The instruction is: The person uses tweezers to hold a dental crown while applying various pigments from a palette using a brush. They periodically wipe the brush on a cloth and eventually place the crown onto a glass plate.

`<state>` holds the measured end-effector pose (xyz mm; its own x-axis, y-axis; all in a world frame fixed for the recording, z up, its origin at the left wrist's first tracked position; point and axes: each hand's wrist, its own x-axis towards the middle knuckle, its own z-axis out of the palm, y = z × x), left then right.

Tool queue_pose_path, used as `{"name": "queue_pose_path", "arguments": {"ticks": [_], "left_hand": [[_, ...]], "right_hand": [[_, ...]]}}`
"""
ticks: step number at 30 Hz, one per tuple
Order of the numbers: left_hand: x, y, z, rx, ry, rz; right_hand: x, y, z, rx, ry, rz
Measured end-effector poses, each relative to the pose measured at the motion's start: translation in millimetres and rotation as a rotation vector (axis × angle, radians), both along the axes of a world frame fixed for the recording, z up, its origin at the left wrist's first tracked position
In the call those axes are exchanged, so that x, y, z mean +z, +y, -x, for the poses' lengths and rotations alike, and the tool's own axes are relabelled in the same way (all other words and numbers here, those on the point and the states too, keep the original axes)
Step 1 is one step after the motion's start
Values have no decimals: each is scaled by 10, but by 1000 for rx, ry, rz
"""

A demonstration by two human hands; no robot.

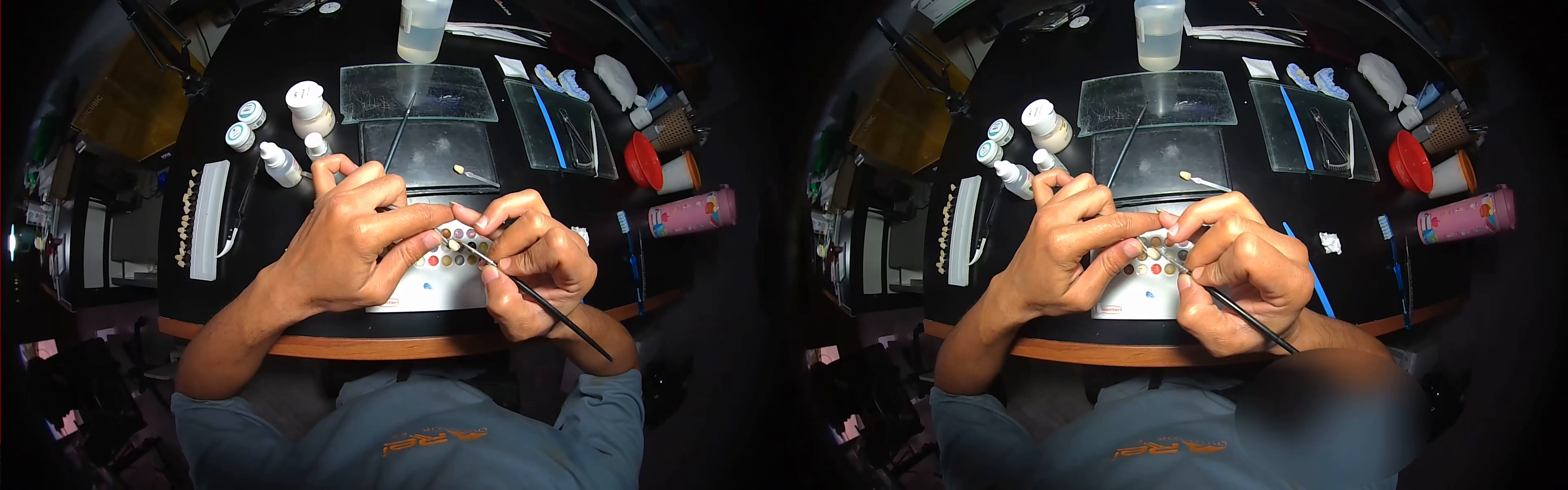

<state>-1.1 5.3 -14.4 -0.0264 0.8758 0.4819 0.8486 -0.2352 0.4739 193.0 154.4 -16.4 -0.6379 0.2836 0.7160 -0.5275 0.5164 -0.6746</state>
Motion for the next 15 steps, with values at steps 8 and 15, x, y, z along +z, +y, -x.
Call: {"name": "queue_pose_path", "arguments": {"ticks": [8,15], "left_hand": [[11,4,-4,0,24,-14],[26,13,-39,51,169,-66]], "right_hand": [[3,22,-9,27,-19,-29],[39,67,-60,85,-82,-52]]}}
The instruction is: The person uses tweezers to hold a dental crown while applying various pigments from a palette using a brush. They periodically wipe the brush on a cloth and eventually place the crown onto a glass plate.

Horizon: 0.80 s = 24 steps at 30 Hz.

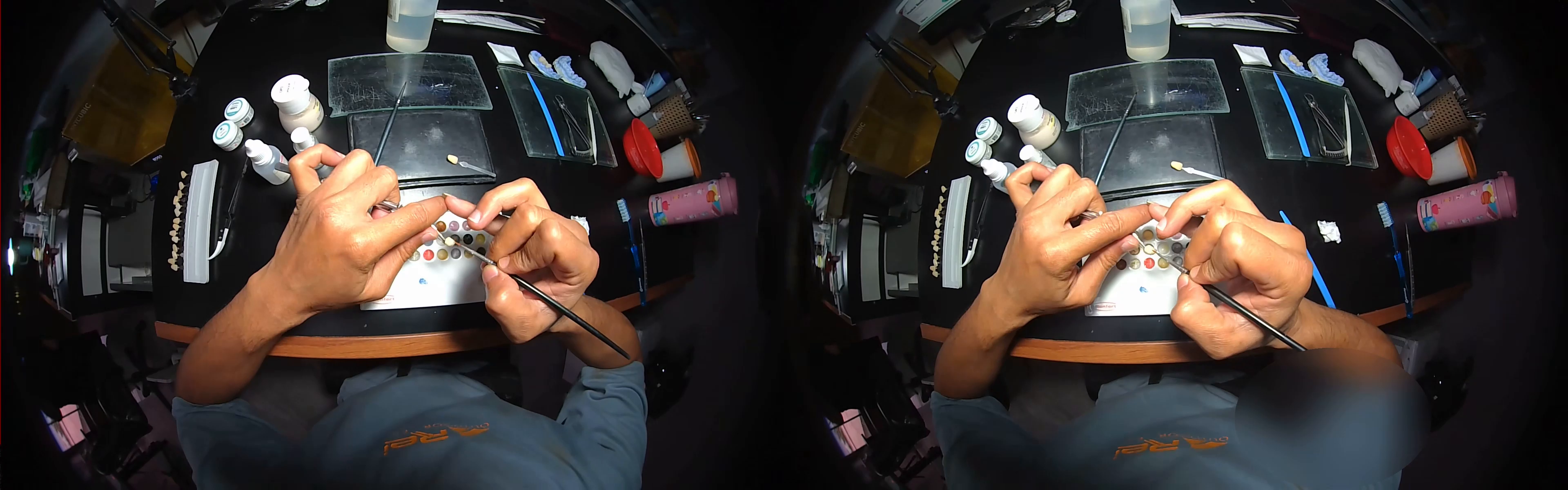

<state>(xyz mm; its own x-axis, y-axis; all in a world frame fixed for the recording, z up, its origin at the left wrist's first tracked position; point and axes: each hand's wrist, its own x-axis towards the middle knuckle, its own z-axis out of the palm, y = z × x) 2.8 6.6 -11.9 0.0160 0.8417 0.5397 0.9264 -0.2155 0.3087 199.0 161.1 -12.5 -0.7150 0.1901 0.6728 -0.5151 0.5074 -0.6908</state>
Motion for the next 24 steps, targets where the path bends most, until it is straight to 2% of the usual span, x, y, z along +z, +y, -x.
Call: {"name": "queue_pose_path", "arguments": {"ticks": [7,13,16,19,24], "left_hand": [[21,-6,-23,24,61,-22],[21,-13,-45,55,86,-11],[29,-15,-45,56,92,-15],[30,-18,-52,59,90,-17],[28,-17,-51,59,80,-15]], "right_hand": [[1,-61,72,-100,64,-12],[19,-65,67,-109,48,-45],[16,-22,29,-25,15,-97],[10,-67,73,-109,55,-43],[9,-62,75,-106,54,-46]]}}
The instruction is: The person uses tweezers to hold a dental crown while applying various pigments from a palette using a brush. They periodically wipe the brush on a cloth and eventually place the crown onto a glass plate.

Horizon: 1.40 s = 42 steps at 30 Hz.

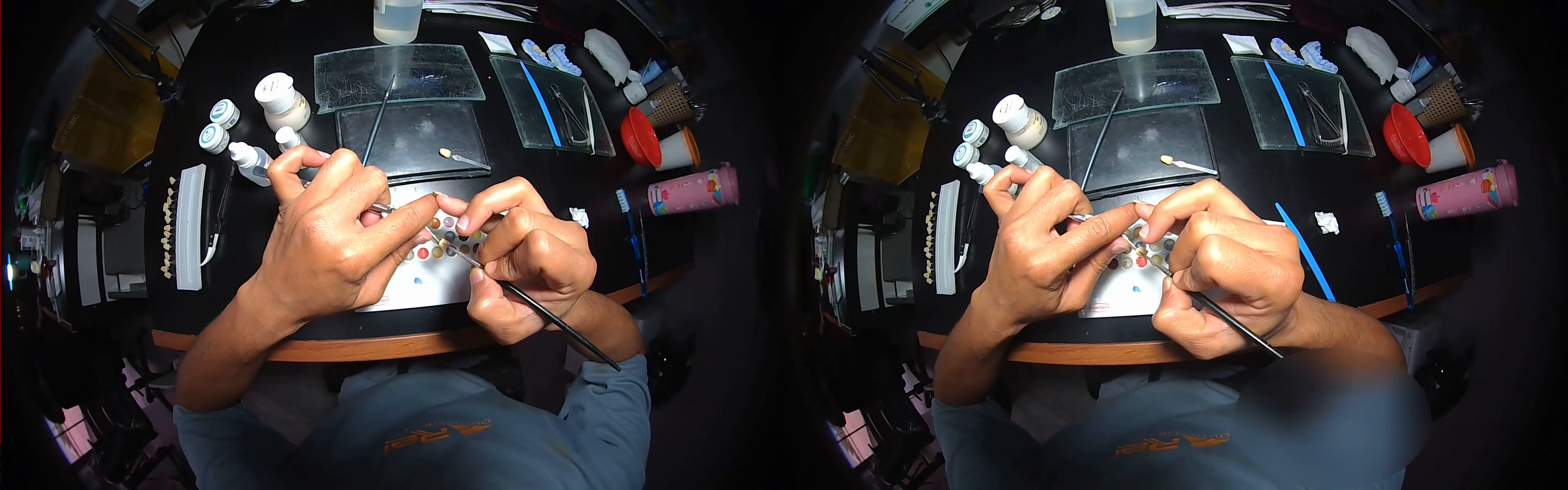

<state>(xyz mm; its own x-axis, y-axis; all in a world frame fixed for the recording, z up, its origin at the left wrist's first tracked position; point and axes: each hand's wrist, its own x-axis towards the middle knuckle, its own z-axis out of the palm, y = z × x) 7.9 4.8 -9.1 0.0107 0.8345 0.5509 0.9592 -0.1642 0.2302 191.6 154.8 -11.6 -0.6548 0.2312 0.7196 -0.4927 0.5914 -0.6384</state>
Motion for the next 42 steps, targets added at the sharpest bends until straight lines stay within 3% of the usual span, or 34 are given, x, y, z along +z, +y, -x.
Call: {"name": "queue_pose_path", "arguments": {"ticks": [42], "left_hand": [[-1,-1,15,-14,-11,14]], "right_hand": [[-20,-7,-1,-7,10,-3]]}}
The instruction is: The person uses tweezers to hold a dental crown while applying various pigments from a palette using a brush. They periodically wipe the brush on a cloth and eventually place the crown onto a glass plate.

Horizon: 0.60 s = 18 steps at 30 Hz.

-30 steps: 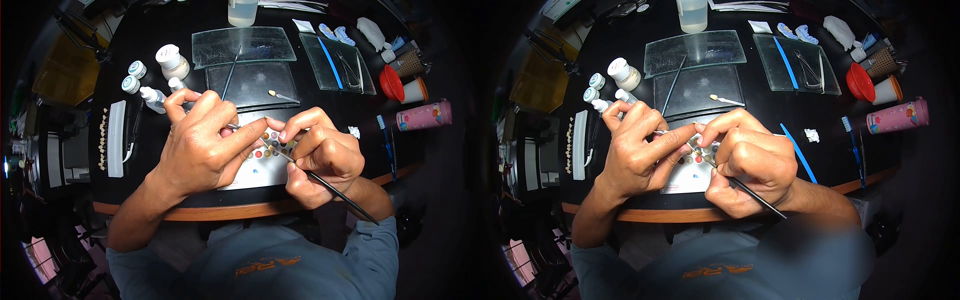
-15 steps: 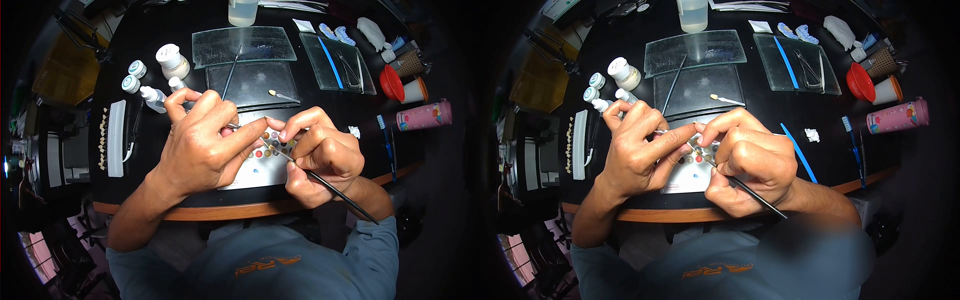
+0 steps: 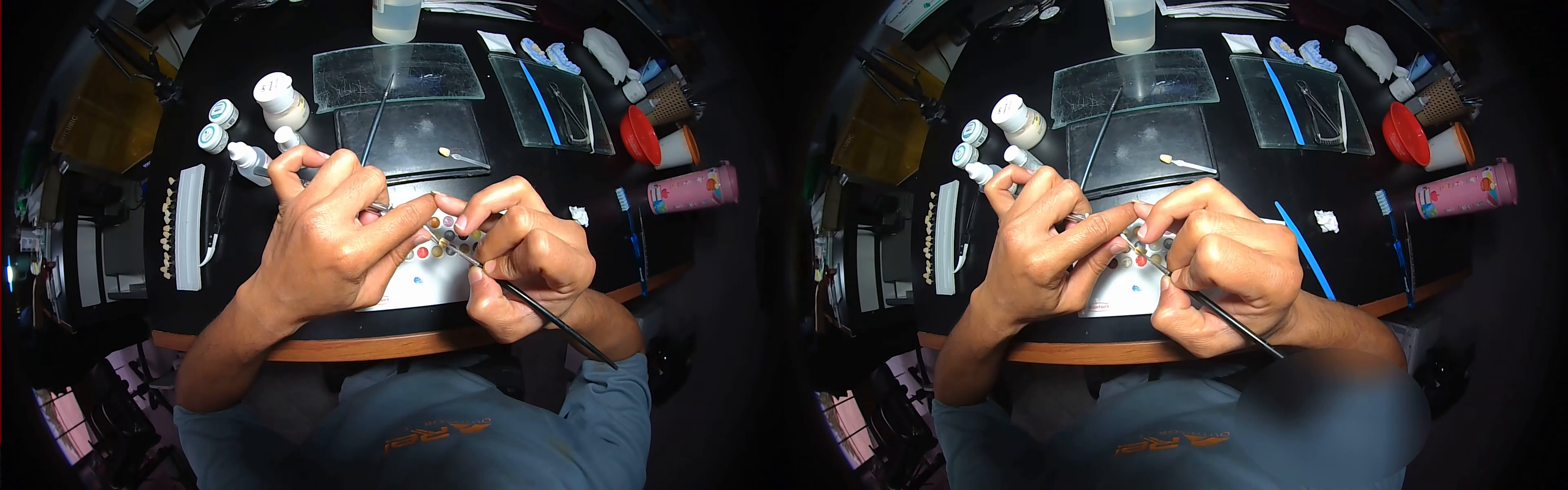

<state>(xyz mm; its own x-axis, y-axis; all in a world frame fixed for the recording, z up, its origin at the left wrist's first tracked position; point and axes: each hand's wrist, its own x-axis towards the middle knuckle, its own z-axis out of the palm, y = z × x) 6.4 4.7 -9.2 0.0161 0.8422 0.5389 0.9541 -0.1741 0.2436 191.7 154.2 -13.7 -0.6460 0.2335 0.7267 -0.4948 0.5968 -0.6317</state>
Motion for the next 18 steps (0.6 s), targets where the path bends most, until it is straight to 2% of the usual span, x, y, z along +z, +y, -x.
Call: {"name": "queue_pose_path", "arguments": {"ticks": [10,13,18], "left_hand": [[0,-6,6,-1,-2,5],[0,-4,5,-3,-3,5],[2,-10,12,-9,-17,23]], "right_hand": [[11,-3,-6,3,-7,-26],[38,30,-43,98,-43,-53],[5,-5,-11,28,-1,-7]]}}
